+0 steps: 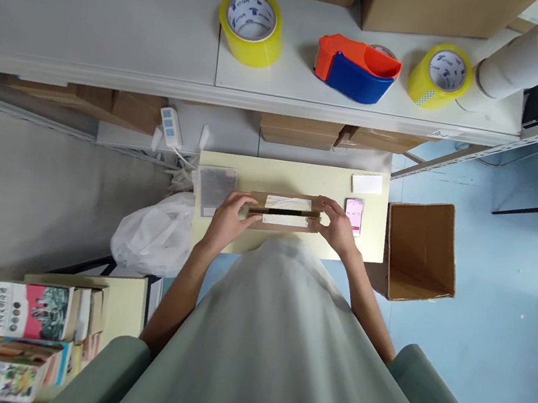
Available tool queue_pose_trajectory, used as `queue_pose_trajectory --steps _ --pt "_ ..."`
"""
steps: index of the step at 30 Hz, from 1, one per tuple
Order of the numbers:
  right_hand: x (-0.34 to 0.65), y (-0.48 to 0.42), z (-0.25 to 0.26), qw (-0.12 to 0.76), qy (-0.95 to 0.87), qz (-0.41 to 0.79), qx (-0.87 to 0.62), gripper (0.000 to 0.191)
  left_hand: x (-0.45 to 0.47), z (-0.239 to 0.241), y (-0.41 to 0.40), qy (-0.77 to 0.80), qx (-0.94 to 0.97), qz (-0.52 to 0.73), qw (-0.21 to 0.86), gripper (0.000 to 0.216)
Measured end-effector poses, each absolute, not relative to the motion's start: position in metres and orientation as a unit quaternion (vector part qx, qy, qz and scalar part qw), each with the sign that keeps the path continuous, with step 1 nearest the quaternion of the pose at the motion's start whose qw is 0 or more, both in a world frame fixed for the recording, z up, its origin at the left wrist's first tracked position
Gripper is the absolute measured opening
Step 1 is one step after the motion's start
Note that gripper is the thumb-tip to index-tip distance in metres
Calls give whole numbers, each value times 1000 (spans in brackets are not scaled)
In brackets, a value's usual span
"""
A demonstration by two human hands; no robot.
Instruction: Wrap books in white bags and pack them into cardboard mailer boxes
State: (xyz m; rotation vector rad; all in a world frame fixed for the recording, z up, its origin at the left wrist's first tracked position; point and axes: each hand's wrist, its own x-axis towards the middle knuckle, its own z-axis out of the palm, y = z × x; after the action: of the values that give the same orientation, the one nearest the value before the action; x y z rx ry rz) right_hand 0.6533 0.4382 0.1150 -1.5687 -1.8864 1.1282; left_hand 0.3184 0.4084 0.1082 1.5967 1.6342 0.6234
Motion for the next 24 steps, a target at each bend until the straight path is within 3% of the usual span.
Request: queue_pose_trajectory --steps 4,15,24 --pt "649 428 96 227 -665 400 -588 28 327 89 402 663 591 280 363 17" --pt "643 419 100 325 -597 420 -601 42 336 92 398 691 547 320 347 22" --pt "644 416 78 332 -567 414 -630 50 352 83 400 715 538 295 334 20"
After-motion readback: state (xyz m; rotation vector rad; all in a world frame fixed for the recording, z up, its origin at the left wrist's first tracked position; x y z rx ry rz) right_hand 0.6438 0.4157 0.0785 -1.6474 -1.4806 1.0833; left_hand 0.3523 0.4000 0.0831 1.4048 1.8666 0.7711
